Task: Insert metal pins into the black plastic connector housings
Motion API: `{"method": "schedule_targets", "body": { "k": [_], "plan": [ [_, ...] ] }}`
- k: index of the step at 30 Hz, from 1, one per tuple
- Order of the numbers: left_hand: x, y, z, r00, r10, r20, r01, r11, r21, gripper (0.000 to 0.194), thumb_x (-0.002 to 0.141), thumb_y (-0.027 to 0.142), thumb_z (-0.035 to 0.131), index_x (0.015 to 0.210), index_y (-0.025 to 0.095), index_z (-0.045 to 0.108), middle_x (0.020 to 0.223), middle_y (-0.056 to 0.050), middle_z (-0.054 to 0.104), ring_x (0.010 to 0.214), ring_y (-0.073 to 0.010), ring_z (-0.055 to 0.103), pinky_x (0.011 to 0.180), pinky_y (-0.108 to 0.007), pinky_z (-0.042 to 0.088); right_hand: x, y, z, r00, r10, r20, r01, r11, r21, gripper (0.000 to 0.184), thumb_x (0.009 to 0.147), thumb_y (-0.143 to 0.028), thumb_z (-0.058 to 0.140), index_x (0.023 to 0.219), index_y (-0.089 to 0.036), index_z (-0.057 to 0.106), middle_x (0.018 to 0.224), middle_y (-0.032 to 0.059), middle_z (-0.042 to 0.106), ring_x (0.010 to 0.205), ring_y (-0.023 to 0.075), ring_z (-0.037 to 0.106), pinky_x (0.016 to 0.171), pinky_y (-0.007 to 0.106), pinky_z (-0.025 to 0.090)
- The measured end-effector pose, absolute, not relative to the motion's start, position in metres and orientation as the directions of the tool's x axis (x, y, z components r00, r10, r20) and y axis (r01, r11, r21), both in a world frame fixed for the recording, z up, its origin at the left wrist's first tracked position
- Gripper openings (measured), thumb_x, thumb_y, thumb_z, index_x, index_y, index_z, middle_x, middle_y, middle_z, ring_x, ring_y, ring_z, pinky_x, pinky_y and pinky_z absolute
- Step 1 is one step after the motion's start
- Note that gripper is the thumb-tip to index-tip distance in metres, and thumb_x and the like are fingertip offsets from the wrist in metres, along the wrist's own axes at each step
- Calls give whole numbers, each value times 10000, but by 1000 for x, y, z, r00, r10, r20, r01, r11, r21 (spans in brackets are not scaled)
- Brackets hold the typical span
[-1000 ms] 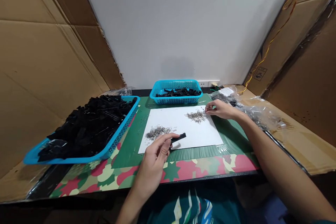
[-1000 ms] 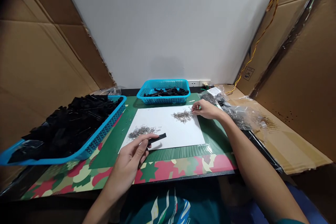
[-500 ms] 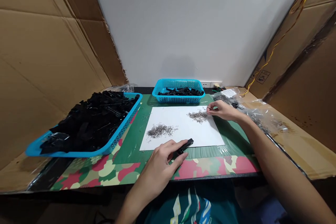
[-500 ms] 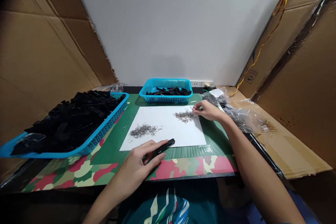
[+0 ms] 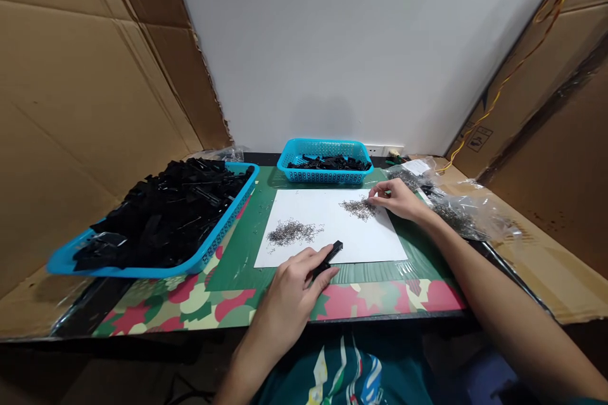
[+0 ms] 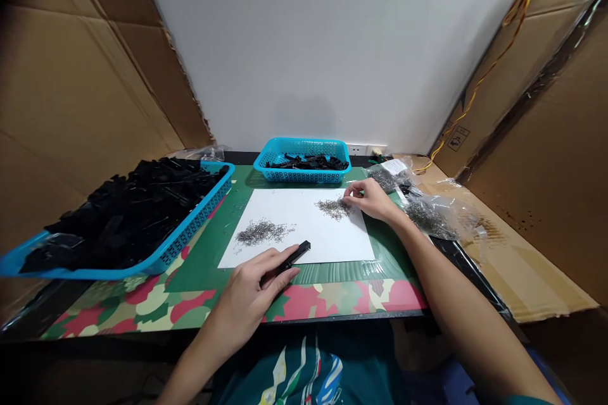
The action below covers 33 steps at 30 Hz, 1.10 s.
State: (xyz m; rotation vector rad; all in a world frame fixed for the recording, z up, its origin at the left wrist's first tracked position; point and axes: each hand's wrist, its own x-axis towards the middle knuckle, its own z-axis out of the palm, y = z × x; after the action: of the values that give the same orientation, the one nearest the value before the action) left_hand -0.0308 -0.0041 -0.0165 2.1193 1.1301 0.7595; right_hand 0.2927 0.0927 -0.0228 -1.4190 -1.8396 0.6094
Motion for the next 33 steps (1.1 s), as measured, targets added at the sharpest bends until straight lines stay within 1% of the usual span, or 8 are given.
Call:
{"method": "schedule_targets", "body": {
  "k": [3, 7, 12, 20, 24, 27, 30, 33],
  "plan": [
    [-31, -4, -18, 463, 866, 191, 507, -435, 744, 371, 1013, 379, 629, 1362, 294, 719, 933, -21, 722, 764, -176, 643, 707, -270, 514, 295, 93, -24, -109, 966, 235, 634, 250, -732, 317, 836, -458, 715, 753, -155, 750, 596, -7, 561, 595, 145, 453, 622, 301, 374],
    [-31, -3, -20, 433, 888, 155, 504, -380, 776, 412, 981, 396, 678, 1374, 281, 717, 1026, -36, 785, 792, -198, 678, 743, -300, 537, 286, 85, -14, -61, 969, 239, 575, 230, -785, 347, 850, -492, 712, 787, -152, 729, 665, 20, 611, 582, 134, 450, 572, 292, 343],
    [-29, -4, -19, 415, 897, 149, 479, -355, 803, 399, 1009, 440, 635, 1367, 288, 723, 1214, -36, 794, 948, -222, 723, 814, -304, 549, 252, 63, 3, -241, 970, 21, 385, 115, -916, 348, 859, -506, 747, 820, -166, 683, 610, -26, 505, 493, 83, 329, 443, 247, 226],
    [-25, -8, -16, 400, 899, 179, 542, -390, 744, 356, 1050, 439, 550, 1294, 269, 745, 918, -24, 782, 724, -183, 664, 661, -273, 491, 219, 51, 3, -438, 895, -87, 294, 51, -954, 283, 838, -388, 791, 807, -149, 642, 619, -40, 530, 505, 61, 356, 440, 206, 249],
    [-25, -9, -17, 284, 943, 173, 549, -308, 777, 403, 1086, 426, 452, 1415, 238, 589, 658, 49, 669, 592, -162, 618, 617, -259, 450, 220, 49, 6, -453, 889, -71, 264, 58, -963, 264, 848, -364, 776, 796, -154, 624, 614, -46, 519, 518, 66, 369, 455, 200, 279],
    [-26, -9, -17, 285, 942, 175, 538, -309, 784, 337, 1091, 434, 434, 1223, 245, 679, 627, 56, 645, 572, -148, 594, 620, -249, 428, 220, 47, 10, -498, 865, -57, 215, 59, -975, 239, 860, -347, 757, 810, -160, 617, 613, -50, 515, 525, 72, 392, 466, 199, 305],
    [-28, -9, -14, 315, 934, 168, 547, -323, 772, 391, 1072, 488, 466, 1021, 233, 759, 659, 26, 655, 602, -150, 580, 605, -250, 397, 220, 45, 11, -540, 839, -62, 202, 58, -978, 218, 854, -322, 759, 819, -157, 621, 633, -34, 559, 546, 78, 441, 486, 200, 320],
    [-28, -9, -13, 322, 934, 155, 583, -324, 745, 360, 1006, 496, 595, 1229, 256, 743, 652, 38, 610, 569, -149, 512, 552, -247, 341, 220, 47, 8, -544, 838, -51, 230, 90, -969, 193, 850, -292, 761, 817, -149, 636, 646, -20, 600, 566, 83, 492, 519, 203, 347]
  ]
}}
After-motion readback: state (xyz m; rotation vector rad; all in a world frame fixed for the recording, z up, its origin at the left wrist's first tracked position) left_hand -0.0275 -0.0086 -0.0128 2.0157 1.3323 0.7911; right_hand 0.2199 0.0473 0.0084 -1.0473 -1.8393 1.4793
